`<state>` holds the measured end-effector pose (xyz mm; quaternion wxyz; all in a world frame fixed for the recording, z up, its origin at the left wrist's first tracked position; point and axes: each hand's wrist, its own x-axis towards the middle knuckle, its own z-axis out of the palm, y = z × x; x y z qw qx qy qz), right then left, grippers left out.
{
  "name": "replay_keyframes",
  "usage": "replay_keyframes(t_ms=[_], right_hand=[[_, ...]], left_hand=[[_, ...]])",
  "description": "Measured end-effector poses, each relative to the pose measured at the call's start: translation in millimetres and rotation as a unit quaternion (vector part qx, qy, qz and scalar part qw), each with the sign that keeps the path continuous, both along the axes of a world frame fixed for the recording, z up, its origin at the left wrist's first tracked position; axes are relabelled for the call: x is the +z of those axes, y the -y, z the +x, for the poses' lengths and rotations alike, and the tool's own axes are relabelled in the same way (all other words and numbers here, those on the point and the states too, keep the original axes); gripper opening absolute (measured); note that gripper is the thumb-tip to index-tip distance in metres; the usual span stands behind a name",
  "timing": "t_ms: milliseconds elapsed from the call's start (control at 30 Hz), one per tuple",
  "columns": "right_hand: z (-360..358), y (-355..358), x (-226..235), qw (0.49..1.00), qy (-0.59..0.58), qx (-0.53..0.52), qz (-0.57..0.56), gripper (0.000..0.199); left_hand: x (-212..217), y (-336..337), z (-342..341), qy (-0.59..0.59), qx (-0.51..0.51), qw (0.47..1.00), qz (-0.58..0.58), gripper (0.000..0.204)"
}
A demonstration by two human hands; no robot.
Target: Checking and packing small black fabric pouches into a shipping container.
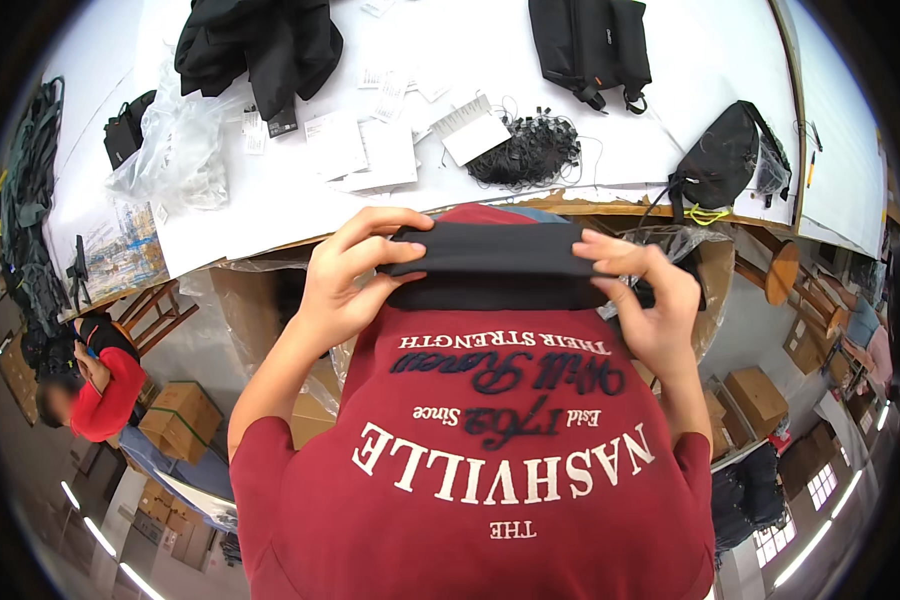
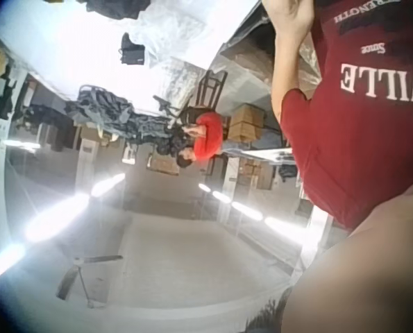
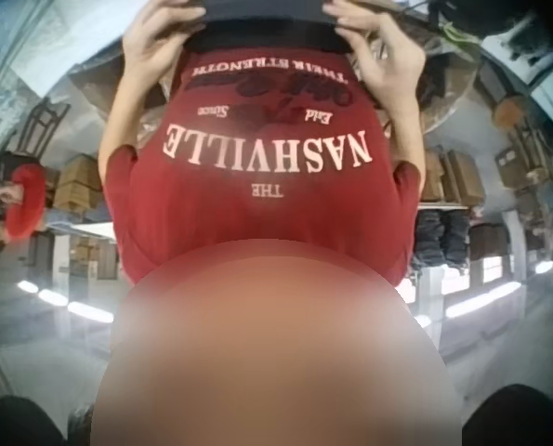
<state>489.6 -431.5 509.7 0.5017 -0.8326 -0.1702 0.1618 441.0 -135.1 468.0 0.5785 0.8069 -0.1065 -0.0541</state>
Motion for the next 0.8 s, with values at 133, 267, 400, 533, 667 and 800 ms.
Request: replay_keyframes(t_ms=[133, 267, 400, 533, 667, 800], right_hand=[[8.8, 5.0, -0.3, 0.993, 0.072, 0.087, -0.012, 0.015], [10.3, -1.7, 11.7, 0.995, 0.055, 0.087, -0.016, 0.022], [9.7, -4.8, 11.7, 0.982, 0.137, 0.12, -0.045, 0.017], [6.0, -1.5, 21.9, 0.964, 0.183, 0.17, -0.086, 0.018], [17.8, 8.3, 41.0, 0.981, -0.082, 0.17, 0.044, 0.017], [17.1, -14.4, 46.0, 0.987, -0.085, 0.133, -0.042, 0.019]], left_hand=[[2.4, -3.3, -0.5, 0.049, -0.031, 0.997, 0.047, 0.028], [18.4, 2.0, 7.8, 0.135, -0.055, 0.981, 0.127, 0.033], [25.4, -2.1, 5.6, 0.193, -0.07, 0.958, 0.199, 0.03], [36.3, -1.0, -8.2, 0.181, -0.072, 0.963, 0.187, 0.029], [62.0, -12.3, -3.4, -0.05, -0.121, 0.991, 0.018, 0.02], [75.9, 3.2, 1.3, -0.198, -0.025, 0.98, -0.005, 0.025]])
